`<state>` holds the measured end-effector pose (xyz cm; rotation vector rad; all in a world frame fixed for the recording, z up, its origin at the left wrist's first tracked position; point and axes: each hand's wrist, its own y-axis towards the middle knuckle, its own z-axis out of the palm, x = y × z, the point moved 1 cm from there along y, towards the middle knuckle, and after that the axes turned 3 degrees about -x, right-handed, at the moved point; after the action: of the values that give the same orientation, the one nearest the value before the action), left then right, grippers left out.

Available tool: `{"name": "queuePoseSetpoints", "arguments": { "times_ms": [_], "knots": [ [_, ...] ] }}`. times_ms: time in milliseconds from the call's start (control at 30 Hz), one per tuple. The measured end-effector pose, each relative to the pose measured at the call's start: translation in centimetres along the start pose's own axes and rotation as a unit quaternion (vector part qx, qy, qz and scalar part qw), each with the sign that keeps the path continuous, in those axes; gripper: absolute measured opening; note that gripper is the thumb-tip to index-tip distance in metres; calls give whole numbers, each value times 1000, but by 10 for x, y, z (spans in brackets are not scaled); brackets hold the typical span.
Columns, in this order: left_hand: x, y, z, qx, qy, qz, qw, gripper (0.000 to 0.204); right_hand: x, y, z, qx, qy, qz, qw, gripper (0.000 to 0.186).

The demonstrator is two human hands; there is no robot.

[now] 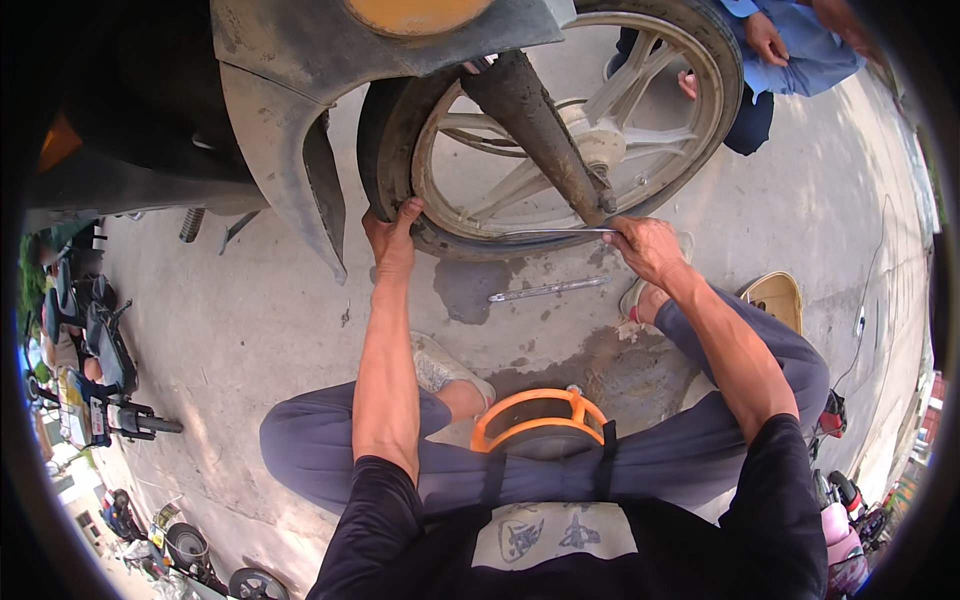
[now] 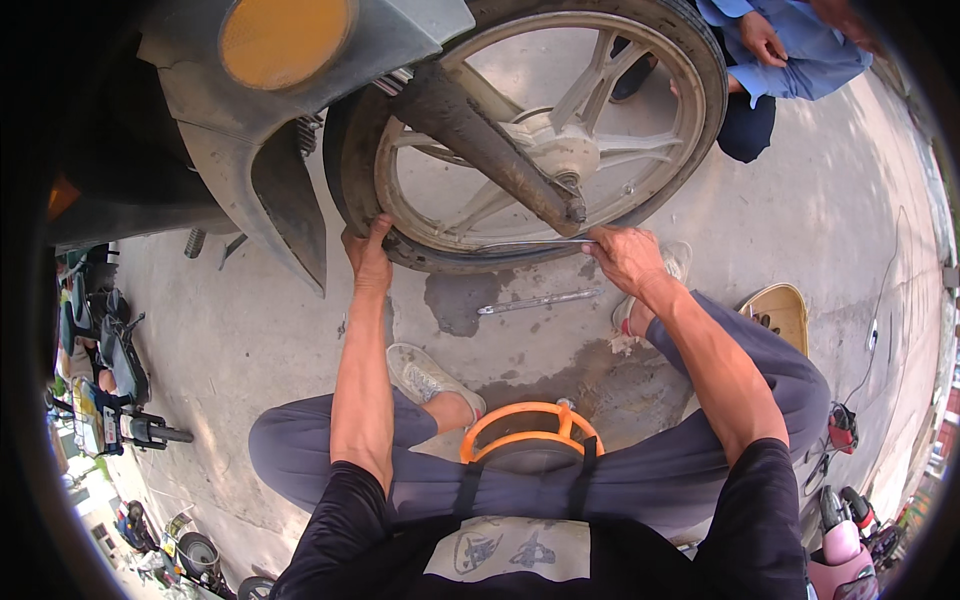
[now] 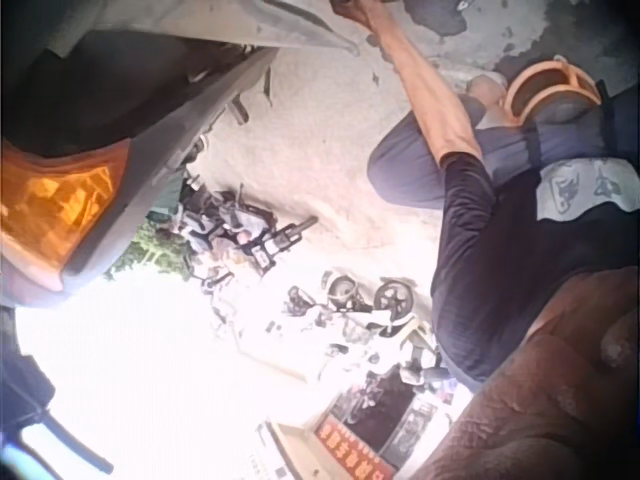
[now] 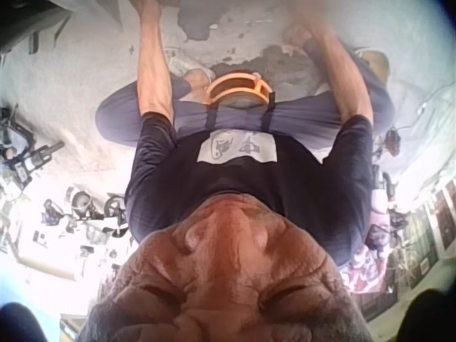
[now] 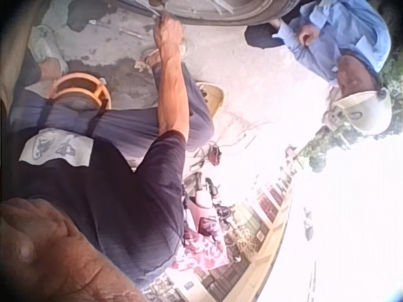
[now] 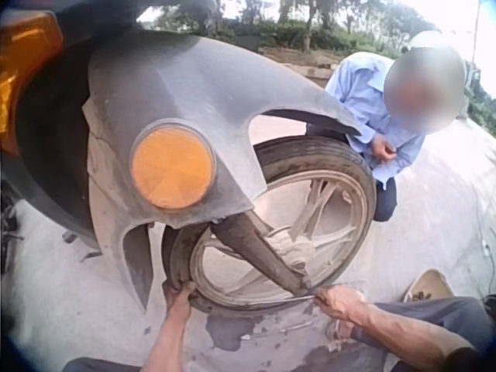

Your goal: The person uses a metal tire lever to pry the tire bead away from the rim of a scooter's front wheel. They repeatedly insert the lever between the tire and rim, working around the circumference to loosen the tire.

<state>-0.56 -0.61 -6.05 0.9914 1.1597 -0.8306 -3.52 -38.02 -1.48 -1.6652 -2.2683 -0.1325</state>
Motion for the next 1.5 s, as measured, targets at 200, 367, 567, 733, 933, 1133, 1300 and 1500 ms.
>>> {"name": "queuePoseSetpoints", "arguments": {
  "times_ms": [200,367,567,733,933,1133,1300,1500],
  "knots": [
    [-2,0,-1,37,-24,-12,999,62,-3,21,2,32,-7,-18,999,27],
    [-3,-1,-8,55,-170,-91,980,61,-1,36,3,9,-25,-30,999,24],
    [-11,10,-11,119,-198,-145,962,60,-23,55,29,15,-23,-59,998,19],
    [-7,19,-15,125,-189,-149,962,59,-11,58,27,53,57,-52,996,20],
    [-13,22,-10,118,-189,-161,961,59,5,16,35,162,150,-128,967,34],
    [-27,27,-18,116,-174,-160,965,60,88,-20,18,232,407,196,862,38],
    [-27,24,-13,93,-191,-151,965,57,180,-58,50,100,589,352,721,37],
    [-23,22,-10,105,-189,-156,964,57,235,-88,149,-66,543,308,778,37]
  ]
}}
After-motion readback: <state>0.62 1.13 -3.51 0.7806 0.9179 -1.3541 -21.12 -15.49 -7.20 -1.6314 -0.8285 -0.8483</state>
